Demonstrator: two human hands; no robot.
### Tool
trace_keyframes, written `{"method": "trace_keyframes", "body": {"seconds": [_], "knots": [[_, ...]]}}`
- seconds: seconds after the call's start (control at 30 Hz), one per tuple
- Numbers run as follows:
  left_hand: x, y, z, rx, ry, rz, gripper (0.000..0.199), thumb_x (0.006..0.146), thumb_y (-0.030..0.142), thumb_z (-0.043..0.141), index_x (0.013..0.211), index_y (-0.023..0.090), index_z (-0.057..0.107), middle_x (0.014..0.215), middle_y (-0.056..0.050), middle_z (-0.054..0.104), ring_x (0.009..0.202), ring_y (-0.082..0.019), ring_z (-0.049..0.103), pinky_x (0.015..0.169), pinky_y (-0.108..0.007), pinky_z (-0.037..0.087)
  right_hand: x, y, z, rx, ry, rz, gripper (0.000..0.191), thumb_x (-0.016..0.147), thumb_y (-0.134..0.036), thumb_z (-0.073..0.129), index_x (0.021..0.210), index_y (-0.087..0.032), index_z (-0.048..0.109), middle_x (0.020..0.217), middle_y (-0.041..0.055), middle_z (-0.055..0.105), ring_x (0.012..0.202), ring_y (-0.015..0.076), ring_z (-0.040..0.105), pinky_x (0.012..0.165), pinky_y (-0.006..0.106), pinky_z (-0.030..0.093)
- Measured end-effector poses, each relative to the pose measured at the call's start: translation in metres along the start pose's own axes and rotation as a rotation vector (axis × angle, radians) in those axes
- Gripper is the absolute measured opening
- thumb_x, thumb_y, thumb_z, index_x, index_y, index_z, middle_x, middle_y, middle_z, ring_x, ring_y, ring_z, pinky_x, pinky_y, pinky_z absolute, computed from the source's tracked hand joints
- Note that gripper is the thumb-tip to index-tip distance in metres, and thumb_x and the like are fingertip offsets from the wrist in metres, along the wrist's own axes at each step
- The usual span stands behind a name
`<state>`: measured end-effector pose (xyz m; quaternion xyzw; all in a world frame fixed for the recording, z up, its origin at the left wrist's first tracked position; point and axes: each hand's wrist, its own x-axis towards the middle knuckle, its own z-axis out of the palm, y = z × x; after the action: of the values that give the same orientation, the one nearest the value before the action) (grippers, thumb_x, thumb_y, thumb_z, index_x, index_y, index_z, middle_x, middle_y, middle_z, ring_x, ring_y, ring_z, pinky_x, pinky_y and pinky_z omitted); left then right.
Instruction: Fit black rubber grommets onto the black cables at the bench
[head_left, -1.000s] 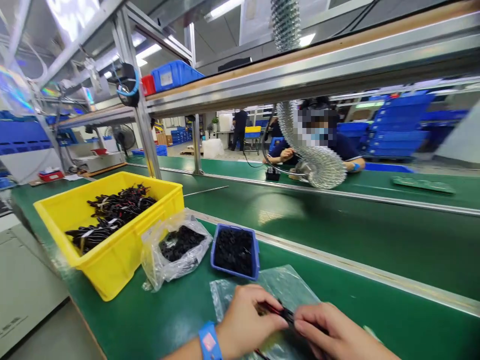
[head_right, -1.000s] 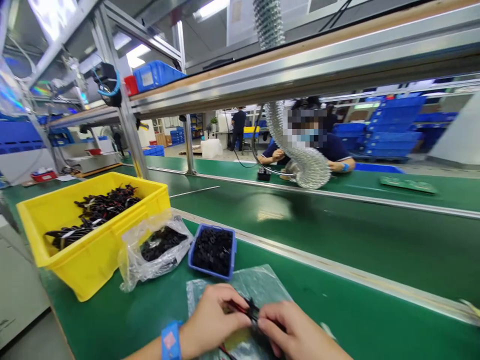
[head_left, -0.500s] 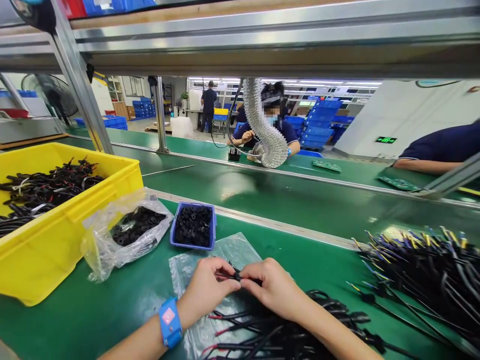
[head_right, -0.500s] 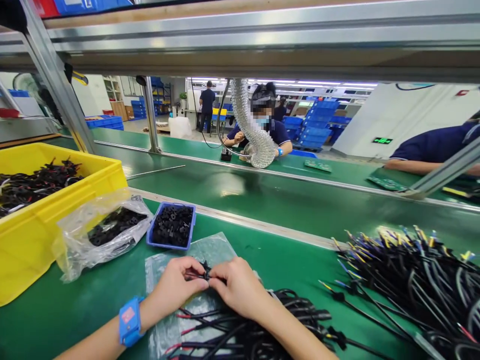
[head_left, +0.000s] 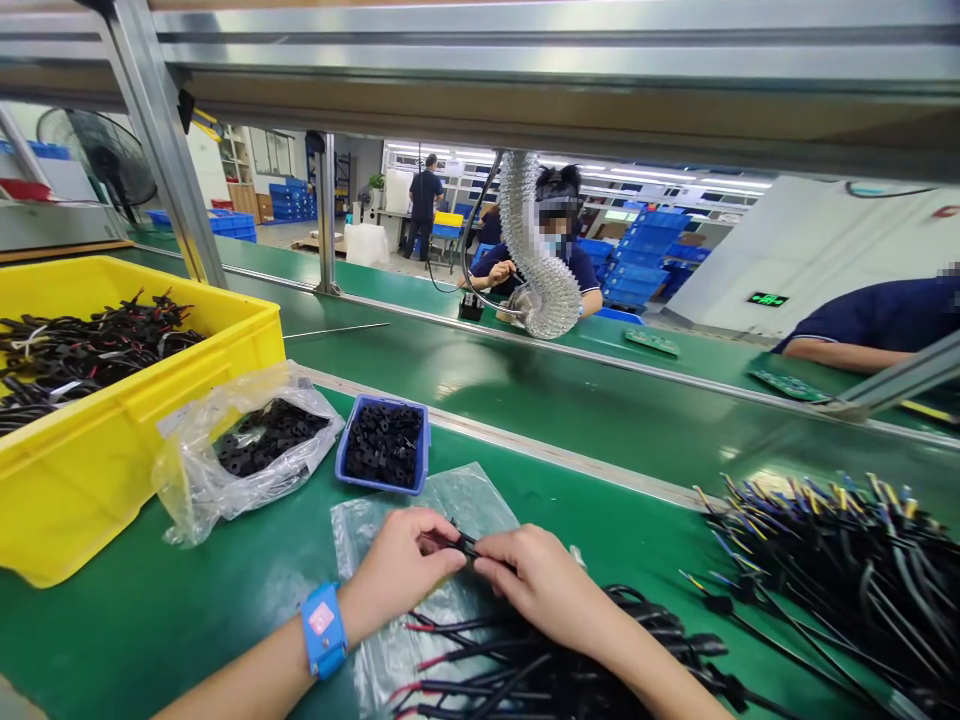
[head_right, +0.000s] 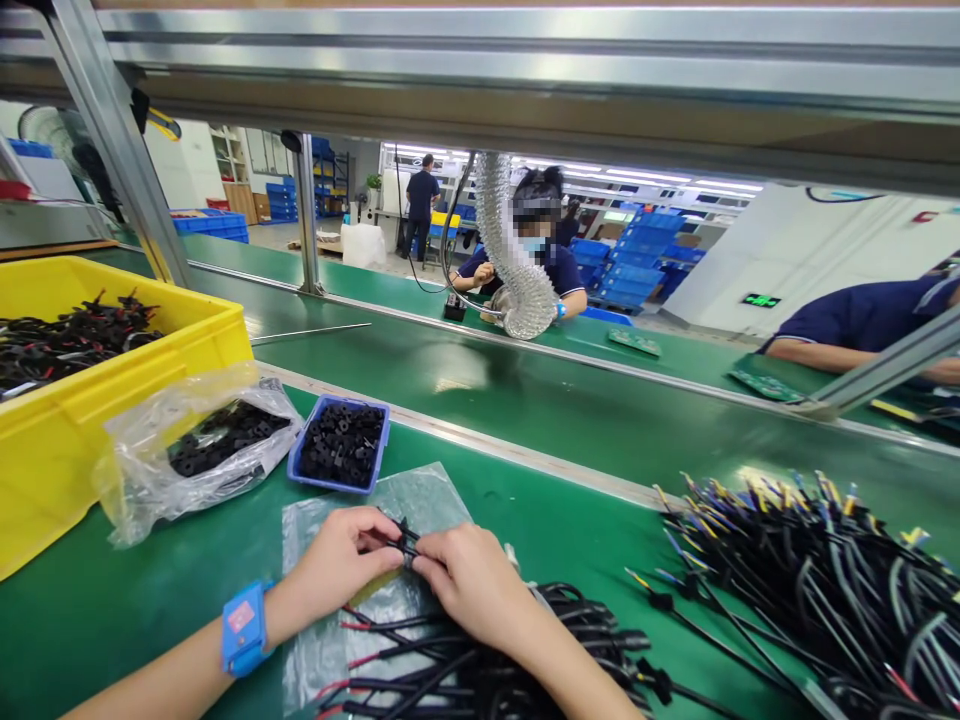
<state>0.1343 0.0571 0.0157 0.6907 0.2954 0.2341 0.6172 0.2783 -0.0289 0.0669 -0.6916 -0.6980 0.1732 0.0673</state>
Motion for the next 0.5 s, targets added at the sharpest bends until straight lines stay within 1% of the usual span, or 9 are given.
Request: {"method": "trace_keyframes", "body": {"seconds": [0.13,0.33,0.5], "knots": [[-0.0015,0.0045,0.0016,0.037,0.026,0.023,0.007,0.063,0.01,0.065,0.07,0.011,0.066,0.072,-0.004,0.067,0.068,-0.016,0.061,0.063,-0.023,0.047,-0.0003,0.0006,0.0031,-0.091,0.042,-0.019,0.023,0.083,-0.017,0.048,0.065,-0.019,0.063,0.061,0.0018,0.064,0.06,0.016,0.058,0.054,0.023,0.03],[-0.003,0.0049,0.0073,0.023,0.069,0.011,0.007,0.062,0.011,0.067,0.069,0.011,0.068,0.07,-0.004,0.068,0.066,-0.016,0.061,0.063,-0.023,0.048,-0.0003,0.0016,0.0067,-0.092,0.064,-0.054,0.024,0.083,-0.015,0.045,0.068,-0.019,0.063,0.062,0.0019,0.064,0.059,0.0149,0.058,0.052,0.022,0.029],[-0.0027,0.0045,0.0073,0.011,0.054,-0.017,0.01,0.061,0.013,0.067,0.071,0.011,0.069,0.071,-0.006,0.068,0.068,-0.018,0.062,0.065,-0.026,0.049,0.0008,0.0032,0.0084,-0.089,0.065,-0.061,0.024,0.082,-0.015,0.045,0.065,-0.019,0.061,0.059,0.0011,0.062,0.056,0.0138,0.055,0.052,0.023,0.027]]}}
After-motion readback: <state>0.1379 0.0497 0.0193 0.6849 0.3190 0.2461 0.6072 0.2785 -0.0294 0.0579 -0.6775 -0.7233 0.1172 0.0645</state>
